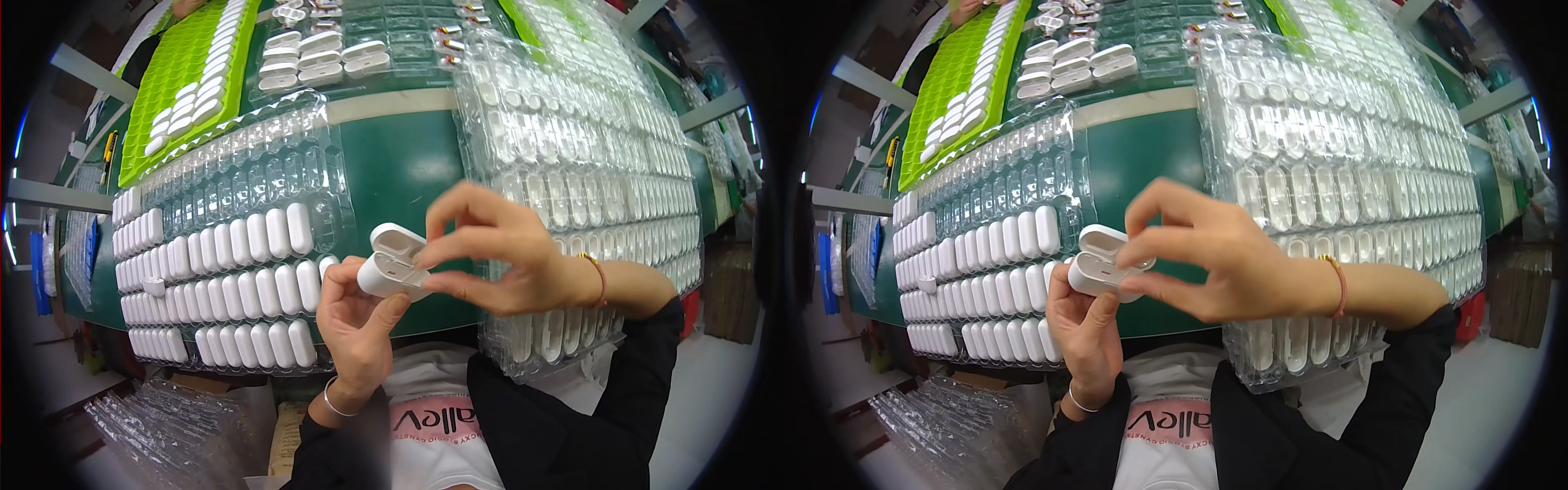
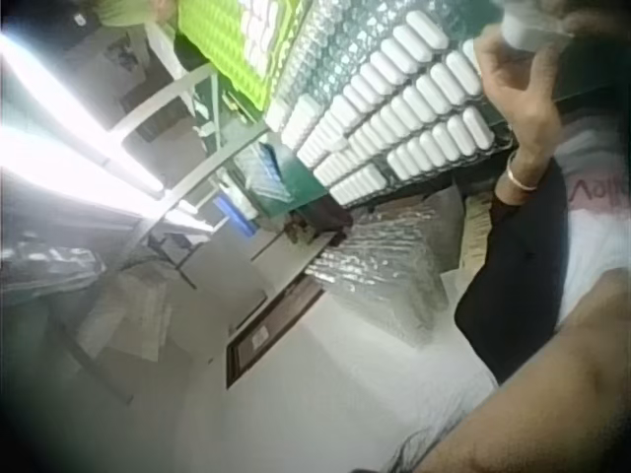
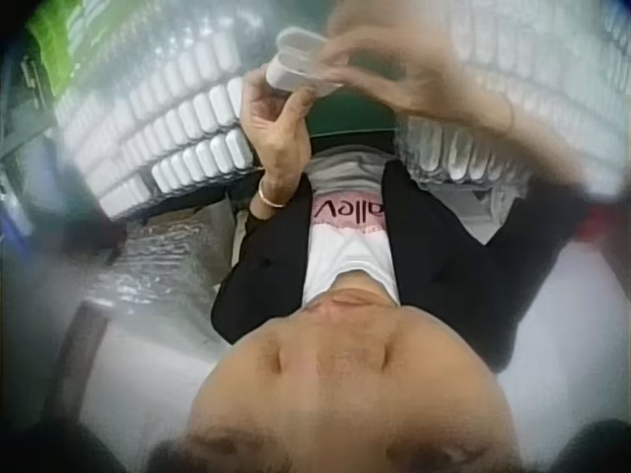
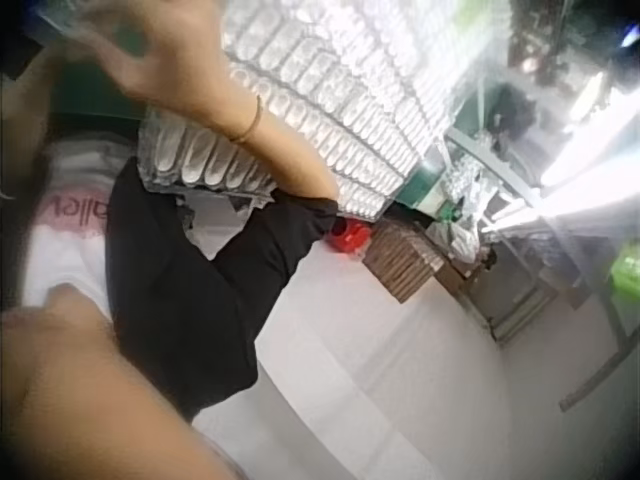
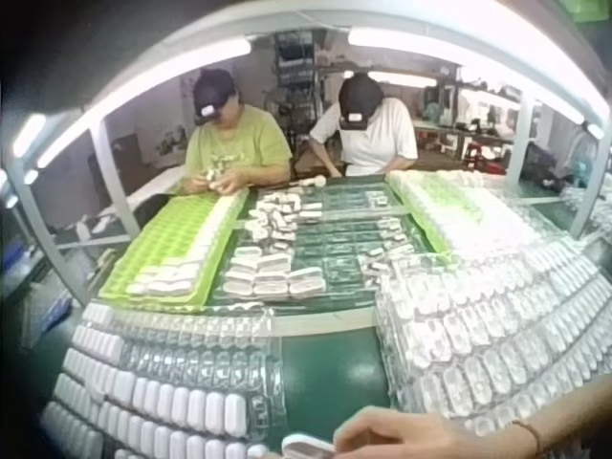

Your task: The person repeatedly picks up white earbud cases from a tray, opens them, and places a small white earbud into the case. The person then closes the case and places it on a green tray. This process is repeated multiple times throughout the video.

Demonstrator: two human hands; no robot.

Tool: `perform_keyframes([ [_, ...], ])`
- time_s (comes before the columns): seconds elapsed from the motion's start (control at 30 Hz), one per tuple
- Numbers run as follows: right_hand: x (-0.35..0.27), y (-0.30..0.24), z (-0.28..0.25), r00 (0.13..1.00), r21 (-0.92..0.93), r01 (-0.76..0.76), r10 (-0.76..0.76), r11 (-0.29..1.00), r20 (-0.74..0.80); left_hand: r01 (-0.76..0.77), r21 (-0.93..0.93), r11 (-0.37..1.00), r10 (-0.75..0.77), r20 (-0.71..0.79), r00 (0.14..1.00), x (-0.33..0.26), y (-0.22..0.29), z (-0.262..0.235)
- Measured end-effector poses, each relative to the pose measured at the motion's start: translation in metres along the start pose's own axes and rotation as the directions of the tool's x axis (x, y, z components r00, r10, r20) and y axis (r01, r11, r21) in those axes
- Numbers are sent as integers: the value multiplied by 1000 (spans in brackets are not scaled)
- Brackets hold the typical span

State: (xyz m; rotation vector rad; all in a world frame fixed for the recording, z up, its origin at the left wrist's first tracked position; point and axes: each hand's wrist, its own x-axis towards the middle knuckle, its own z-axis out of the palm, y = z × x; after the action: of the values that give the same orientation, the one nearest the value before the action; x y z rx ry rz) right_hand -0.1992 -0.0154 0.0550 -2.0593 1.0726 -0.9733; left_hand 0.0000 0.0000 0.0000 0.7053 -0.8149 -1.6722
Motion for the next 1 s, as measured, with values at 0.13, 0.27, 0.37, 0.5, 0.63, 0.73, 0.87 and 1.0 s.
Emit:
perform_keyframes([
  [0.13, -1, -7, 21, 998, 16, 62, -62, 998, -33, -105, 32, 994, 105, -7, 994, 0, 6, -4],
  [0.27, 18, -9, 17, 999, 68, 27, -25, 997, -21, -54, 49, 997, 58, -71, 996, 4, 19, 3],
  [0.37, 45, 9, 0, 999, -37, 2, -4, 999, -54, -65, 159, 985, 83, -111, 990, 4, 22, 5],
  [0.5, 105, 55, -35, 980, -261, -31, -22, 965, -196, -88, 178, 980, 77, 67, 995, -3, 22, -13],
  [0.63, 168, 113, -79, 970, -538, -88, -50, 838, -237, -79, 209, 975, 50, 140, 989, -7, 26, -18],
  [0.73, 205, 167, -85, 985, -629, -103, -9, 770, -172, -26, 178, 984, 3, 127, 992, -3, 26, -15],
  [0.87, 231, 204, -80, 990, -694, -134, 125, 707, -64, 2, 185, 983, -32, 156, 987, -4, 31, -26],
  [1.0, 235, 217, -75, 987, -630, -145, 158, 763, -35, -116, 321, 940, 75, 136, 988, -6, 32, -31],
])
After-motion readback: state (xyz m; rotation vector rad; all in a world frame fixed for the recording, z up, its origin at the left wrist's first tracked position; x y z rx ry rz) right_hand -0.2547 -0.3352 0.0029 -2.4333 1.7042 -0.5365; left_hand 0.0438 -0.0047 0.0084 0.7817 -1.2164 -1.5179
